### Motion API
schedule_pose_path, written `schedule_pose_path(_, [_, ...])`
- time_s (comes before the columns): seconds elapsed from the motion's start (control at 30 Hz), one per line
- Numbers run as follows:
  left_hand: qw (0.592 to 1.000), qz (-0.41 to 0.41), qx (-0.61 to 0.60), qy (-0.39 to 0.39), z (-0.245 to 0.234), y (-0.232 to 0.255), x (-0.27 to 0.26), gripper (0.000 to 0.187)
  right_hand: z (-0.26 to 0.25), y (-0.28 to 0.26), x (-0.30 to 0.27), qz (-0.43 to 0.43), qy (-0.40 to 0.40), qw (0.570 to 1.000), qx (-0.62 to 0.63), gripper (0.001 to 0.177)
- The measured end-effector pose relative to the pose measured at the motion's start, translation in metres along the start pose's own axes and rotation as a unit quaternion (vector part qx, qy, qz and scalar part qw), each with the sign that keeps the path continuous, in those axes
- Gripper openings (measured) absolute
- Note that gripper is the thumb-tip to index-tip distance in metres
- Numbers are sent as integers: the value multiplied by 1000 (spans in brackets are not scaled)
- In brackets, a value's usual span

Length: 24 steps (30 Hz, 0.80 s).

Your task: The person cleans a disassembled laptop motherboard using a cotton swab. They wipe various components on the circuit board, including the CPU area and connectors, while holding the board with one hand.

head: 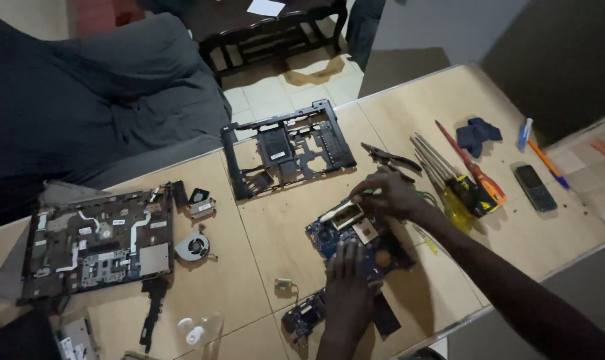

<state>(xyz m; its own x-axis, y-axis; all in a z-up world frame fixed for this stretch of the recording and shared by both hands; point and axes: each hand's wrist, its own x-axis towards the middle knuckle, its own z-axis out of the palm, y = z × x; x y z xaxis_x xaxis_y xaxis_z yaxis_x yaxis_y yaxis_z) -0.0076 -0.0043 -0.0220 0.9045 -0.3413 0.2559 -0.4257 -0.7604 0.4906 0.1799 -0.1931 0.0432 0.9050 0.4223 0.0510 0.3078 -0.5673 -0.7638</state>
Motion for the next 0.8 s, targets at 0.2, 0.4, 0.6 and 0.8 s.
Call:
schedule_pose_path(0.2, [1000,-24,3,-19,10,-2,-2,96,-54,60,8,-114,21,988,-99,18])
schedule_pose_path(0.4, [1000,18,-21,6,20,-7,-5,87,-27,50,5,-55,57,980,-185,22])
schedule_pose_path(0.6, [998,-25,34,-46,9,-2,2,86,-28,41,15,-124,13,990,-64,15])
schedule_pose_path(0.8, [997,-24,-11,-68,-6,4,2,79,-41,32,0,-27,35,993,-112,23])
